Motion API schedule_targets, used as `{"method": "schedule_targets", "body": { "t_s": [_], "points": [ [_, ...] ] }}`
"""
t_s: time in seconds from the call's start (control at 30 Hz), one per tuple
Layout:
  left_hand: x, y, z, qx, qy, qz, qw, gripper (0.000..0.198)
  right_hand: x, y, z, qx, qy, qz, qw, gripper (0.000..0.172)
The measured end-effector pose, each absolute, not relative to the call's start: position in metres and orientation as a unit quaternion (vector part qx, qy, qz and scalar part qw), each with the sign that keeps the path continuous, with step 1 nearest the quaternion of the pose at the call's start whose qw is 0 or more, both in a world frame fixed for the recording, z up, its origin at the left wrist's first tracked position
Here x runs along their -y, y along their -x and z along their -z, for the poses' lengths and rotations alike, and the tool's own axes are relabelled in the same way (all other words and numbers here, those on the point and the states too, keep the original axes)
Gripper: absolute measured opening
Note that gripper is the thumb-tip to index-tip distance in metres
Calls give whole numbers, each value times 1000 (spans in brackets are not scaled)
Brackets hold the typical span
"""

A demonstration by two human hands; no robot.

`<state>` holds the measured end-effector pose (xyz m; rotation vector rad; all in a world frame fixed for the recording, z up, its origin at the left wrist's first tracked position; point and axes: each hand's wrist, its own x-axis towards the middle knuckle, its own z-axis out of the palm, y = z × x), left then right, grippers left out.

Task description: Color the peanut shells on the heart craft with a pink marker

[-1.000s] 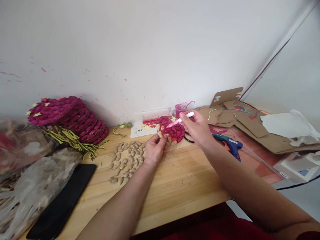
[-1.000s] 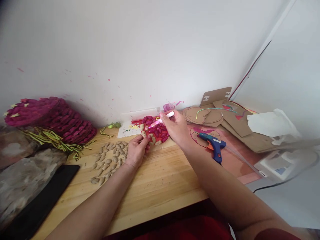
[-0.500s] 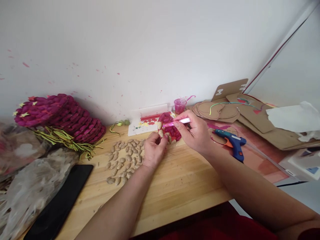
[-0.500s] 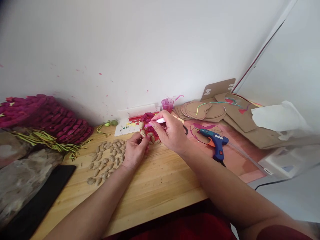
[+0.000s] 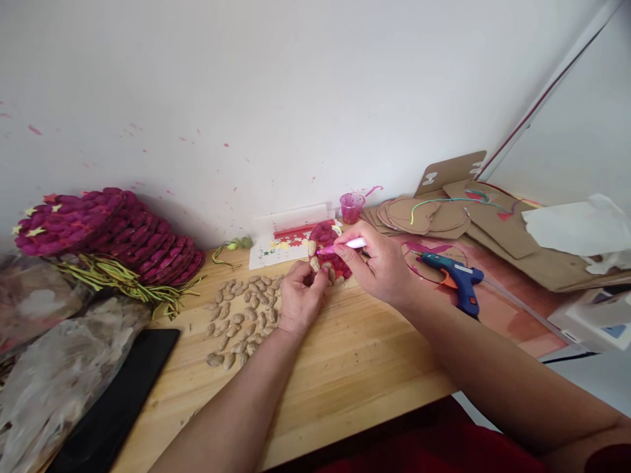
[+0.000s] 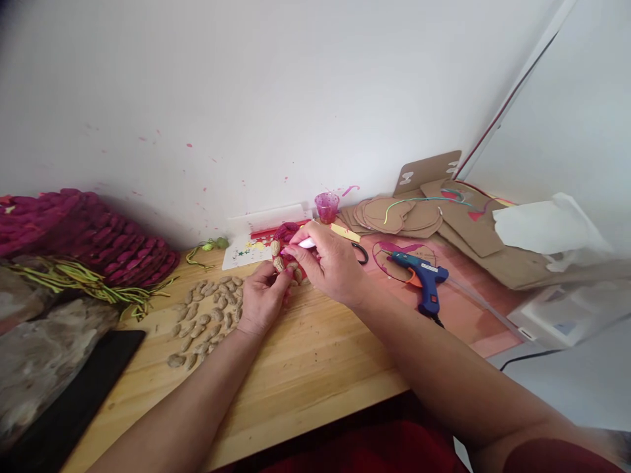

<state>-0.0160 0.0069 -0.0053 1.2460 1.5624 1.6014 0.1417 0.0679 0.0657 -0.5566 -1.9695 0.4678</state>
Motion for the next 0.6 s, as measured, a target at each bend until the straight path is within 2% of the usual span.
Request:
{"method": "schedule_targets", "body": {
  "t_s": [0.2, 0.6],
  "points": [
    [-7, 17, 5, -586, -494, -584, 268, 29, -74, -143, -64, 801, 219, -171, 531, 7],
    [-7, 17, 6, -585, -456, -592, 313, 29, -71, -140, -61, 832, 196, -142, 499, 10]
  ]
}}
